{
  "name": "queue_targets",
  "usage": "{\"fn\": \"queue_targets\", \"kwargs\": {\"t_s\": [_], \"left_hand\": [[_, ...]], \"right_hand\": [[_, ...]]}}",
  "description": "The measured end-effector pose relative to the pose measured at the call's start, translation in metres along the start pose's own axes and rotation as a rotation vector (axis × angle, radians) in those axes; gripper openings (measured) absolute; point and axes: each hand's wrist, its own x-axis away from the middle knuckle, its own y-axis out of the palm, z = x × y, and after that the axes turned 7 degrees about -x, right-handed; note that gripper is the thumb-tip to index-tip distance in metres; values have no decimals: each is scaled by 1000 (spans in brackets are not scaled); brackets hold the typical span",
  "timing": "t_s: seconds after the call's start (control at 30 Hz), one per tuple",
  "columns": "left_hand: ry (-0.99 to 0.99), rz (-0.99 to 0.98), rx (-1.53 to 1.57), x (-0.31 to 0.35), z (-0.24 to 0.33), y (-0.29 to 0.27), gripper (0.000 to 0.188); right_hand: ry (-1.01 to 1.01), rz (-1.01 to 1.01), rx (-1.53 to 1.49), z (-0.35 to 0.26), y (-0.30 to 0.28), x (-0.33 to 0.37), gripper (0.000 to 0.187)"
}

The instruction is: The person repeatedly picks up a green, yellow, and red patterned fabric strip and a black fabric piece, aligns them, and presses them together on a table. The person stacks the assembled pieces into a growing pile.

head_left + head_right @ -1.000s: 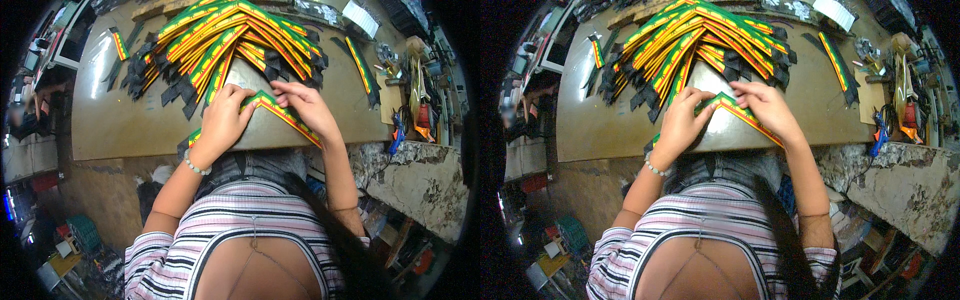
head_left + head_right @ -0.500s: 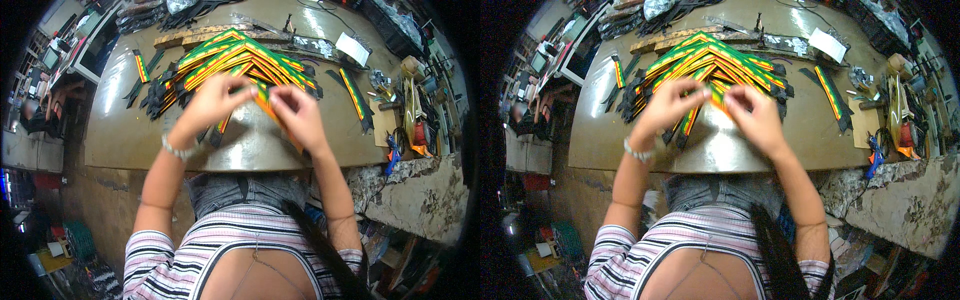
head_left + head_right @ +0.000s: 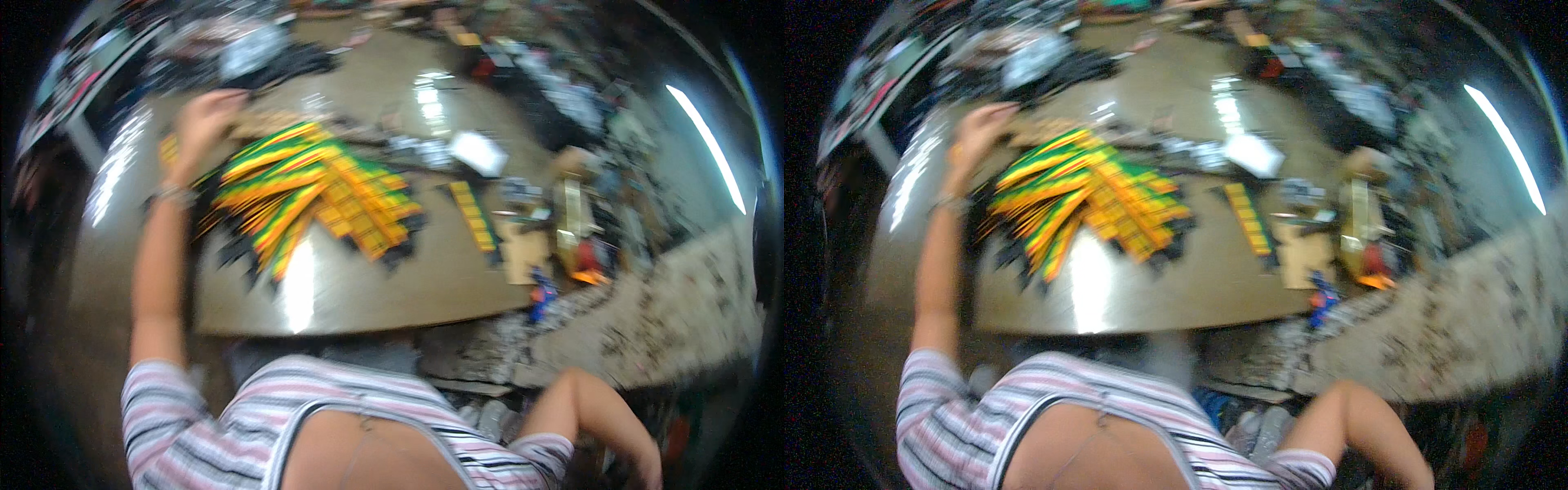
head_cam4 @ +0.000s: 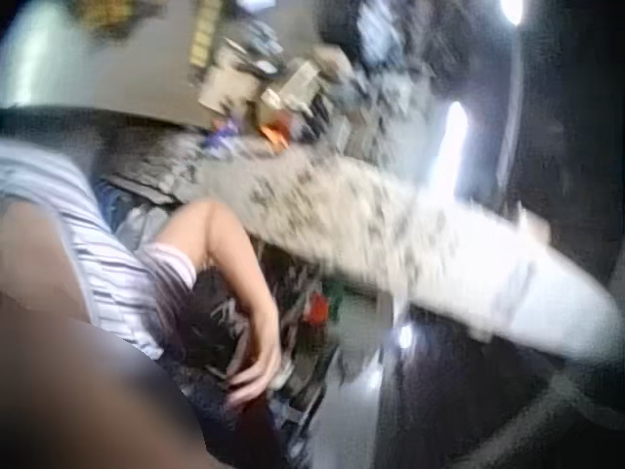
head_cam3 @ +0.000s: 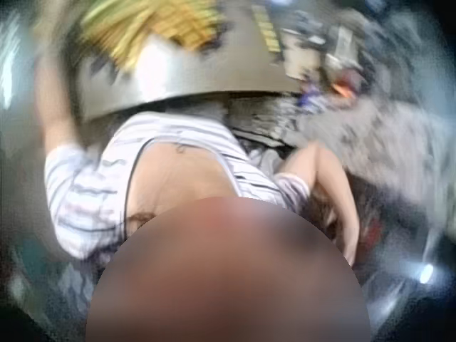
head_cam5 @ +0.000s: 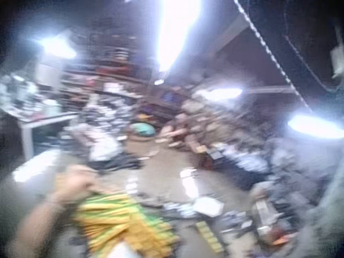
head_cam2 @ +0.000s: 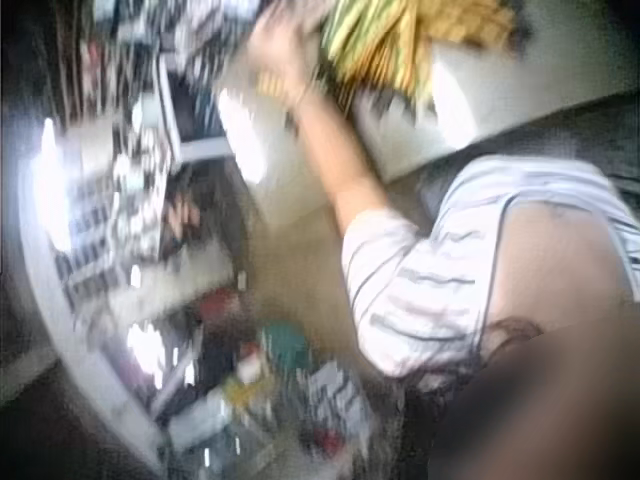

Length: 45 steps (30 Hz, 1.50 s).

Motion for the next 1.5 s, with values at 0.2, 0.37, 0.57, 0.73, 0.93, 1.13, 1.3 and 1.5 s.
{"fn": "queue_targets", "kwargs": {"t_s": [0.2, 0.37, 0.57, 0.73, 0.93, 1.13, 1.3, 1.5], "left_hand": [[-296, -412, -713, 14, -177, -97, 57], [-113, -497, -541, 74, -152, -114, 57], [65, -539, -759, 73, -76, -111, 30], [51, -400, -674, 73, -80, -104, 17], [-206, -171, -314, 23, -32, -84, 10], [-138, -291, 7, -55, 59, 10, 17], [-3, -528, 129, -87, 116, 117, 42], [-423, -712, 240, -94, 118, 188, 30]], "right_hand": [[1, 895, -228, -31, -31, 195, 15], [1848, 1142, 1147, 48, -81, 420, 34], [2267, 404, 1480, 90, -101, 453, 30], [2238, 265, 1589, 101, -118, 447, 26], [2012, 487, 1554, 123, -124, 409, 22], [1832, 710, 1431, 158, -156, 401, 44], [1681, 1093, 925, 197, -192, 447, 34], [1678, 1389, 334, 220, -212, 495, 25]]}}
